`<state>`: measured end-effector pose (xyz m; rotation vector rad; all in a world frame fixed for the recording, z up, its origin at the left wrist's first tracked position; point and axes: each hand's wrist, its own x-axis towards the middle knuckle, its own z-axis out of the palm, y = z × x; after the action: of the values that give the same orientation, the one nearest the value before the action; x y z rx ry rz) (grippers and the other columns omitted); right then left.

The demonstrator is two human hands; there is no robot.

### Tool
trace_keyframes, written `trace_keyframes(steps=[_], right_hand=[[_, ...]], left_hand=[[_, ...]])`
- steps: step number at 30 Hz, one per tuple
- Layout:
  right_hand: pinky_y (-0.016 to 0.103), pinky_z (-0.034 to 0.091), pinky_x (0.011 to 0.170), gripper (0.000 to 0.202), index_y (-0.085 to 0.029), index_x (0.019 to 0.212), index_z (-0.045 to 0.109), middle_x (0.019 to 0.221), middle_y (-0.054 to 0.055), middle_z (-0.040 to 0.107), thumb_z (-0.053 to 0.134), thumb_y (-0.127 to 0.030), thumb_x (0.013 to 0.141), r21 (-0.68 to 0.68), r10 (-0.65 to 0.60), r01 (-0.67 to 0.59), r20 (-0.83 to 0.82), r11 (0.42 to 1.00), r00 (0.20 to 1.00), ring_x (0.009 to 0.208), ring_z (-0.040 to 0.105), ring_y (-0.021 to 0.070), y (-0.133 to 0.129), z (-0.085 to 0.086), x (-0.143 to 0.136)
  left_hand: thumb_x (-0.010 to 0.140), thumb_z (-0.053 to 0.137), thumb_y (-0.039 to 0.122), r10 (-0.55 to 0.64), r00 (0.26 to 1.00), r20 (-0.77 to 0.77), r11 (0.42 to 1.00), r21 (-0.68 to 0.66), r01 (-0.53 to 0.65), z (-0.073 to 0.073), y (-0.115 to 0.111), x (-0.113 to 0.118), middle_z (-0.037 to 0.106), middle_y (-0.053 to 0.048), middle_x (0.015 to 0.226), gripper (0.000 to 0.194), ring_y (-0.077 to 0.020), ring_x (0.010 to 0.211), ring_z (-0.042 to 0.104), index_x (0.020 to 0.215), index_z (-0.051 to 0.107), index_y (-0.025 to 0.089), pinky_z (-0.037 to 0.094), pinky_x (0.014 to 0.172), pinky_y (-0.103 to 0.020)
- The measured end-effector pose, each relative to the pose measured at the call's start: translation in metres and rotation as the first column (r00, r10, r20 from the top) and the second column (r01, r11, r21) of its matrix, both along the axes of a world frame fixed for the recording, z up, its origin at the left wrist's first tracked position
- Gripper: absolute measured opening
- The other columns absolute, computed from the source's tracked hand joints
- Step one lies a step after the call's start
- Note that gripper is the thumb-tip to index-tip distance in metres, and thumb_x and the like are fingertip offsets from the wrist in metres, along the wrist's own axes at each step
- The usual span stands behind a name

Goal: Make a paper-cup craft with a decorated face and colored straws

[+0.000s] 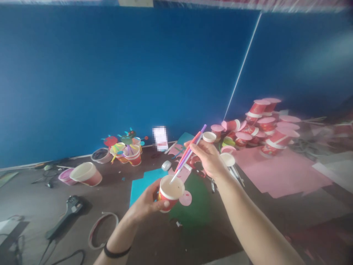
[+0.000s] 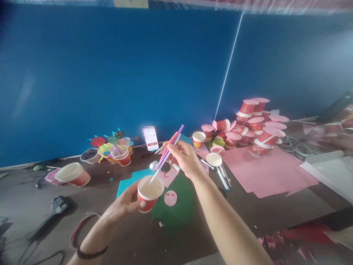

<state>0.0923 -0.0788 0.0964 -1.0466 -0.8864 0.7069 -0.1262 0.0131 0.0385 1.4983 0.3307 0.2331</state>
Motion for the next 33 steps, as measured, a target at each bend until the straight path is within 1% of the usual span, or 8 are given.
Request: trace_keyframes(steps=[6, 10, 14, 20, 22, 27, 30, 33], right_hand=[[0.019, 0.051, 0.046, 0.023, -0.018, 0.093, 0.067, 0.072, 0.001, 0.064, 0.062, -0.038, 0.082, 0.012, 0.051, -0.051, 0.012, 0.999, 0.999, 0.058, 0.060, 0.0105, -0.003, 0.003, 0.002], [0.018, 0.052, 0.048, 0.018, -0.019, 0.090, 0.066, 0.072, 0.000, 0.064, 0.061, -0.036, 0.084, 0.052, 0.086, -0.085, -0.023, 0.995, 0.996, 0.059, 0.061, 0.0099, -0.007, 0.005, 0.005], [0.019, 0.050, 0.046, 0.017, -0.019, 0.088, 0.065, 0.070, -0.001, 0.064, 0.059, -0.035, 0.086, 0.054, 0.132, -0.131, -0.023, 0.990, 0.991, 0.054, 0.060, 0.0088, -0.011, 0.005, 0.007], [0.017, 0.045, 0.041, 0.018, -0.020, 0.089, 0.065, 0.071, -0.001, 0.063, 0.057, -0.035, 0.087, 0.033, 0.148, -0.152, 0.113, 0.988, 0.983, 0.050, 0.058, 0.0073, -0.019, 0.008, 0.008], [0.018, 0.047, 0.044, 0.016, -0.020, 0.090, 0.065, 0.075, -0.001, 0.063, 0.057, -0.034, 0.086, 0.031, 0.139, -0.147, 0.179, 0.989, 0.974, 0.052, 0.058, 0.0076, -0.024, 0.012, 0.005], [0.024, 0.050, 0.052, 0.012, -0.025, 0.092, 0.067, 0.083, 0.002, 0.063, 0.057, -0.029, 0.086, 0.032, 0.162, -0.180, 0.302, 0.983, 0.939, 0.065, 0.059, 0.0124, -0.039, 0.019, -0.010], [0.030, 0.051, 0.057, 0.011, -0.027, 0.091, 0.068, 0.081, 0.002, 0.062, 0.059, -0.027, 0.085, 0.118, 0.150, -0.194, 0.306, 0.974, 0.940, 0.070, 0.058, 0.0157, -0.046, 0.016, -0.019], [0.035, 0.050, 0.065, 0.013, -0.028, 0.092, 0.067, 0.079, 0.002, 0.061, 0.060, -0.021, 0.083, 0.218, 0.149, -0.213, 0.278, 0.952, 0.949, 0.075, 0.059, 0.0174, -0.049, 0.011, -0.029]], left_hand=[[0.069, 0.073, 0.035, 0.002, 1.000, 0.022, 0.999, -0.034, -0.002, 0.007, -0.002, 0.010, 0.058, -0.011, 0.122, 0.069, -0.0315, 0.113, 0.051, 0.130, 0.045, 0.018, 0.041, 0.092, -0.037], [0.069, 0.073, 0.034, -0.004, 0.999, 0.041, 1.000, -0.001, 0.004, 0.006, -0.002, 0.013, 0.058, -0.011, 0.120, 0.067, -0.0318, 0.113, 0.049, 0.129, 0.046, 0.017, 0.039, 0.094, -0.039], [0.070, 0.073, 0.035, -0.025, 0.999, 0.044, 0.999, 0.021, 0.024, 0.010, -0.004, 0.011, 0.057, -0.011, 0.122, 0.068, -0.0323, 0.116, 0.047, 0.130, 0.046, 0.019, 0.037, 0.095, -0.039], [0.065, 0.075, 0.042, -0.119, 0.989, 0.084, 0.993, -0.017, 0.120, 0.015, -0.004, 0.005, 0.061, -0.011, 0.115, 0.077, -0.0304, 0.104, 0.054, 0.132, 0.044, 0.019, 0.040, 0.090, -0.038], [0.065, 0.075, 0.043, -0.136, 0.986, 0.098, 0.990, -0.021, 0.139, 0.014, -0.003, 0.003, 0.063, -0.011, 0.111, 0.076, -0.0295, 0.100, 0.056, 0.130, 0.045, 0.017, 0.041, 0.088, -0.038], [0.064, 0.075, 0.041, -0.133, 0.968, 0.214, 0.988, -0.054, 0.147, 0.014, -0.003, 0.000, 0.057, -0.014, 0.120, 0.076, -0.0323, 0.105, 0.054, 0.130, 0.045, 0.018, 0.043, 0.086, -0.038], [0.065, 0.074, 0.041, -0.161, 0.950, 0.268, 0.968, -0.143, 0.205, 0.011, -0.005, -0.002, 0.061, -0.014, 0.114, 0.073, -0.0317, 0.100, 0.059, 0.128, 0.046, 0.018, 0.046, 0.081, -0.038], [0.061, 0.074, 0.045, -0.131, 0.946, 0.298, 0.958, -0.206, 0.198, 0.007, -0.009, -0.004, 0.063, -0.013, 0.110, 0.071, -0.0327, 0.098, 0.060, 0.124, 0.051, 0.018, 0.047, 0.080, -0.041]])
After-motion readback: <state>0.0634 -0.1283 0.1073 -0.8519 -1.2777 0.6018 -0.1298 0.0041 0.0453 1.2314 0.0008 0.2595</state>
